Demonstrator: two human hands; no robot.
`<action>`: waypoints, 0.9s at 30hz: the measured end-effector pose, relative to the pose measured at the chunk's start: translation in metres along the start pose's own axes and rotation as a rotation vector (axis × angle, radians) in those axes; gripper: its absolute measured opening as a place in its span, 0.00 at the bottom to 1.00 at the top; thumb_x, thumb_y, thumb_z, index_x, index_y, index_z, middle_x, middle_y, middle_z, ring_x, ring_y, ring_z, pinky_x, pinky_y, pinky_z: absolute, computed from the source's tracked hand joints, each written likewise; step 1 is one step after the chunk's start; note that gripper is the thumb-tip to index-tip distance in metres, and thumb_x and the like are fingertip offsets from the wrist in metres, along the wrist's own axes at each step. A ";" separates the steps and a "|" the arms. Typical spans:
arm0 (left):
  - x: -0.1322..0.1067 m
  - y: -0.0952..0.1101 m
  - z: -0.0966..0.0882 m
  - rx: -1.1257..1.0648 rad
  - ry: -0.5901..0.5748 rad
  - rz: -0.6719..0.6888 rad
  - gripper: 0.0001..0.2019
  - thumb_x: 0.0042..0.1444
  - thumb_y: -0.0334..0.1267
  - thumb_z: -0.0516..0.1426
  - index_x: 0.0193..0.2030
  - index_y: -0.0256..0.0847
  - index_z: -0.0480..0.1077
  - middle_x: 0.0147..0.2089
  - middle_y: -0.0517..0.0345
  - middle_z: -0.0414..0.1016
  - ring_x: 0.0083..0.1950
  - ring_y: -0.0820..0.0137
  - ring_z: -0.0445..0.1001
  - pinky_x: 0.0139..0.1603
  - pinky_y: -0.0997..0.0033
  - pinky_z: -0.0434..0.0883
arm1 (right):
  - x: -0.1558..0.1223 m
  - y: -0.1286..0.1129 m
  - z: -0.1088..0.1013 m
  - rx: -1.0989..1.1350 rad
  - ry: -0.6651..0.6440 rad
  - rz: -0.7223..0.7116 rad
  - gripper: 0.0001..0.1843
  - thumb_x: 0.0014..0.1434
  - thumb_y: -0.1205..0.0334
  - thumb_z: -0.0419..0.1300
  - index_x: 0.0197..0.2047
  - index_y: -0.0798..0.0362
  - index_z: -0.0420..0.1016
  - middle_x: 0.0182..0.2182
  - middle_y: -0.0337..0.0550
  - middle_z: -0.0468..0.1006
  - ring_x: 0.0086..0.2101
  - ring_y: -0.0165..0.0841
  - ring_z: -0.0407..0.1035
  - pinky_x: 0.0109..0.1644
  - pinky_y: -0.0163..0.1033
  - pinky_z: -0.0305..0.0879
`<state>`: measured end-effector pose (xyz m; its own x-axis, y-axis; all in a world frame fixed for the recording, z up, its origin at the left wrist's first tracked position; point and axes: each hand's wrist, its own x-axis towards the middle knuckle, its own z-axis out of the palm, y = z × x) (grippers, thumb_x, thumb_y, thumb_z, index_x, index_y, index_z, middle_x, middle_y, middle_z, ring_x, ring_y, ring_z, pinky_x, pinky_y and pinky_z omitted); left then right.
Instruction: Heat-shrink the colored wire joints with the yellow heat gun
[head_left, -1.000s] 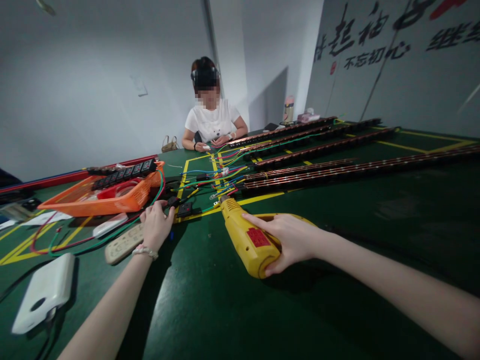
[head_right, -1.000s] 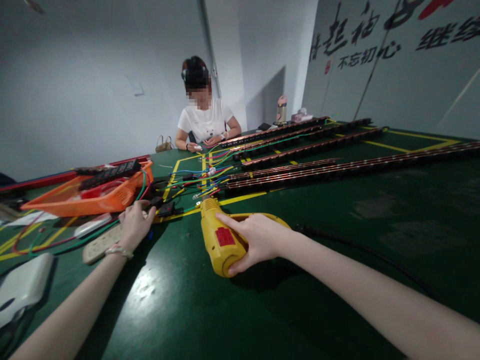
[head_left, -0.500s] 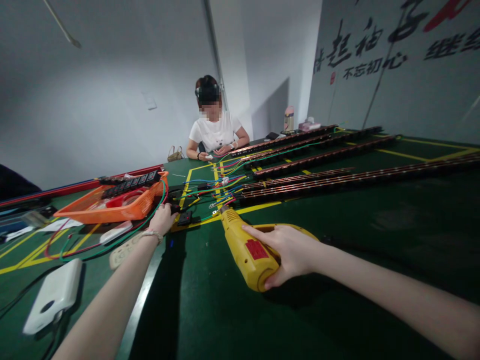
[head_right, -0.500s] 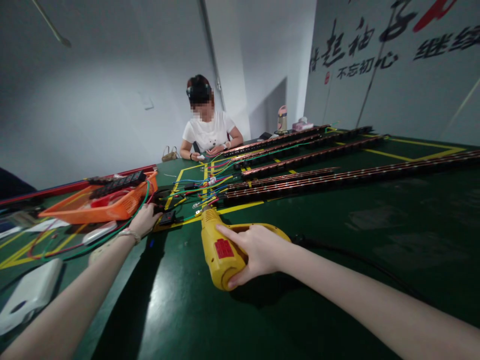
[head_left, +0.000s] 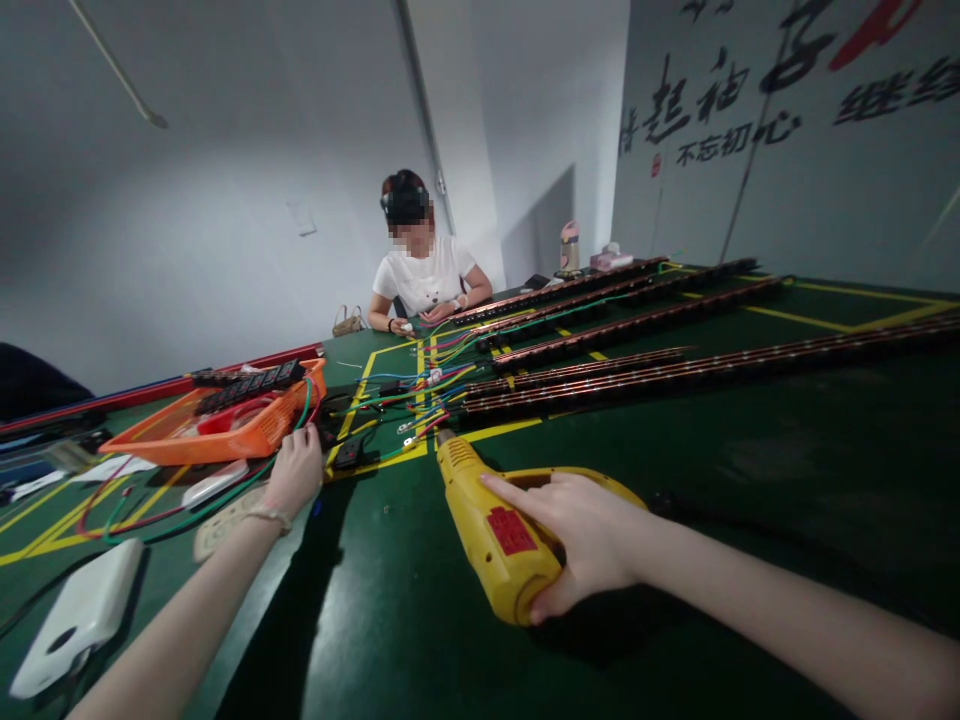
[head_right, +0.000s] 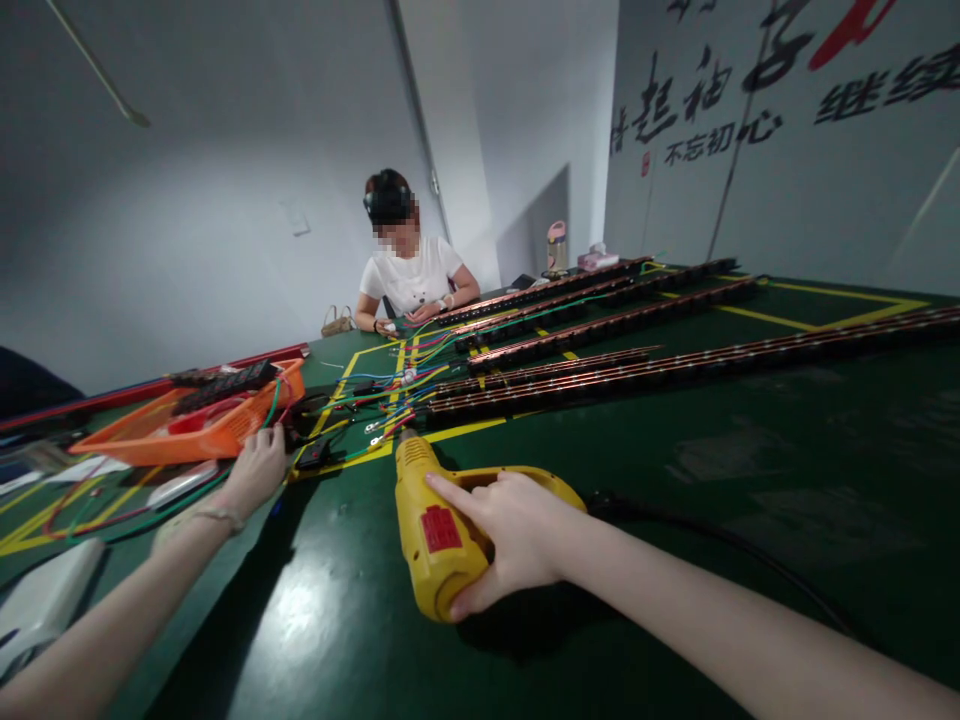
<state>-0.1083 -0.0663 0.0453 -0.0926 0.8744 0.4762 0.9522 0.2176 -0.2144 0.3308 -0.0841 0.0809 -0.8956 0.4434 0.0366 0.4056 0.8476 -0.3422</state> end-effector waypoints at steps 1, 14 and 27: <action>-0.008 -0.001 -0.006 0.053 0.019 0.018 0.27 0.53 0.31 0.46 0.60 0.18 0.57 0.52 0.27 0.65 0.56 0.46 0.65 0.53 0.50 0.64 | 0.000 0.000 0.000 0.000 -0.001 -0.001 0.65 0.42 0.29 0.60 0.70 0.53 0.34 0.51 0.57 0.73 0.45 0.52 0.71 0.49 0.51 0.59; -0.068 0.043 -0.028 -0.294 -0.010 0.366 0.34 0.61 0.42 0.46 0.70 0.40 0.34 0.59 0.44 0.61 0.60 0.55 0.61 0.61 0.52 0.60 | -0.004 -0.001 0.003 -0.049 0.025 0.023 0.63 0.43 0.30 0.60 0.70 0.55 0.37 0.48 0.55 0.75 0.42 0.49 0.71 0.47 0.47 0.59; -0.037 0.028 -0.019 -0.395 -0.246 0.383 0.31 0.56 0.55 0.51 0.63 0.42 0.58 0.65 0.50 0.61 0.70 0.53 0.45 0.67 0.49 0.52 | -0.005 0.001 0.005 -0.017 0.042 0.022 0.64 0.42 0.30 0.61 0.70 0.54 0.36 0.51 0.53 0.74 0.45 0.49 0.70 0.47 0.47 0.60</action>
<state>-0.0722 -0.1004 0.0382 0.2590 0.9435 0.2065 0.9627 -0.2694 0.0238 0.3349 -0.0869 0.0762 -0.8780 0.4738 0.0683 0.4289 0.8420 -0.3272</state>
